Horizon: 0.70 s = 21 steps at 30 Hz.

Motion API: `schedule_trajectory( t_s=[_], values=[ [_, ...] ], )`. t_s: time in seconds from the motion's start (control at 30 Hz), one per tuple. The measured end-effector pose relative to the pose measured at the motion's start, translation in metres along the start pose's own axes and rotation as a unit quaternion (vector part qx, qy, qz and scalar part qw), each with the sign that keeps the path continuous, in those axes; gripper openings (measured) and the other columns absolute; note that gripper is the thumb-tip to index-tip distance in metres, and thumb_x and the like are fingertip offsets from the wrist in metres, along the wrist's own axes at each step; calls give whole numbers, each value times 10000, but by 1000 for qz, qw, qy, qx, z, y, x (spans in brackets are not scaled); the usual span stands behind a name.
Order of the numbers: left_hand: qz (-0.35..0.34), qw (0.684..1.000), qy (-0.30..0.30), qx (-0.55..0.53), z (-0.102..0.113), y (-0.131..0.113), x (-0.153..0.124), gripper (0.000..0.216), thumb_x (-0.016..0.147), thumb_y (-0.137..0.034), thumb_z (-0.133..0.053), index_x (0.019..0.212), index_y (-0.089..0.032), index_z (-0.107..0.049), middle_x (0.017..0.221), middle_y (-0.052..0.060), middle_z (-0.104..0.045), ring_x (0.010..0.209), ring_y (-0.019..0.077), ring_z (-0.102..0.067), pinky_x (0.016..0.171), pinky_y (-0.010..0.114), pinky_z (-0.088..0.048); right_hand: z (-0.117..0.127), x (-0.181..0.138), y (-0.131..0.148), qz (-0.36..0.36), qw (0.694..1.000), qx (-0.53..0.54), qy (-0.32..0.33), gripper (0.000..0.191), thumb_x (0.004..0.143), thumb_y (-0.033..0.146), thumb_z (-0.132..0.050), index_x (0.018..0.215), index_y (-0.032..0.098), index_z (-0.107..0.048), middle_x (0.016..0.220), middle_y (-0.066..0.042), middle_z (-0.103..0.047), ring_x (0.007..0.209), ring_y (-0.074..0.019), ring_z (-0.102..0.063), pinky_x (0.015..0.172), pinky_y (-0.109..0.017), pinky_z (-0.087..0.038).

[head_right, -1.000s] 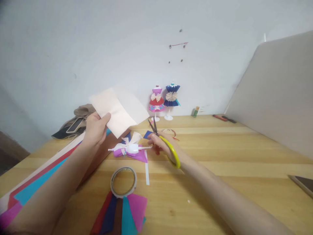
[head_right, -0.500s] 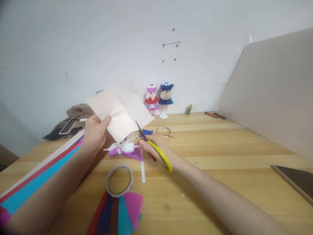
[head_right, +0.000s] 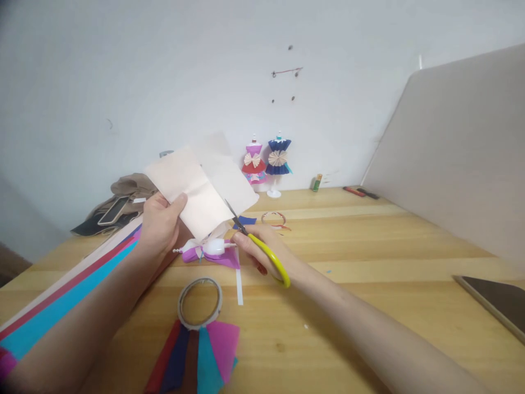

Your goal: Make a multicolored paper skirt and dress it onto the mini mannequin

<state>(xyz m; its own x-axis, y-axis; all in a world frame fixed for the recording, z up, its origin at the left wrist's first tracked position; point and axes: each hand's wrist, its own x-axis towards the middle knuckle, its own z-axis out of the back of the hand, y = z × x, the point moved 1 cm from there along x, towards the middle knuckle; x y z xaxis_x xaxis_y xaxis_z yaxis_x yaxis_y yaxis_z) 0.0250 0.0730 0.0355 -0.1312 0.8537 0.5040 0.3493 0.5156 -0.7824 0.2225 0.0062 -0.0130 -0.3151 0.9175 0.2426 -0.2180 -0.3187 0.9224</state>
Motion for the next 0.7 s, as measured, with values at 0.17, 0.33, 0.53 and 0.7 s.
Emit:
schedule_trajectory(
  t_s=[0.17,0.33,0.53,0.7],
  values=[
    [3,1000,0,-9,-1,-3,0,331,565,-315,-862,802,-131,-723,854,98,-781,1091,311,-688,976,421,-534,2,0,-1,-27,1000,-3,-9,573,861,748,-460,840,182,-551,416,85,-420,312,-76,-375,346,-205,-301],
    [14,1000,2,-11,-2,-5,0,338,551,-304,-862,801,-127,-717,852,110,-777,1105,321,-681,974,422,-532,1,-1,4,-56,997,-38,-23,563,850,744,-463,803,189,-546,386,89,-390,289,-70,-339,305,-190,-278],
    [22,1000,-4,1,-2,-8,0,371,542,-292,-861,844,-128,-722,835,94,-776,1056,308,-699,950,414,-543,-2,0,7,-83,995,-24,-42,461,843,643,-549,810,186,-592,380,98,-366,263,-67,-300,263,-203,-239],
    [30,1000,4,4,-2,-8,1,381,536,-296,-864,850,-131,-726,842,104,-777,1073,330,-692,925,431,-558,1,1,4,-61,997,-43,-21,466,877,636,-529,850,178,-609,406,85,-404,292,-83,-368,307,-214,-272]
  ],
)
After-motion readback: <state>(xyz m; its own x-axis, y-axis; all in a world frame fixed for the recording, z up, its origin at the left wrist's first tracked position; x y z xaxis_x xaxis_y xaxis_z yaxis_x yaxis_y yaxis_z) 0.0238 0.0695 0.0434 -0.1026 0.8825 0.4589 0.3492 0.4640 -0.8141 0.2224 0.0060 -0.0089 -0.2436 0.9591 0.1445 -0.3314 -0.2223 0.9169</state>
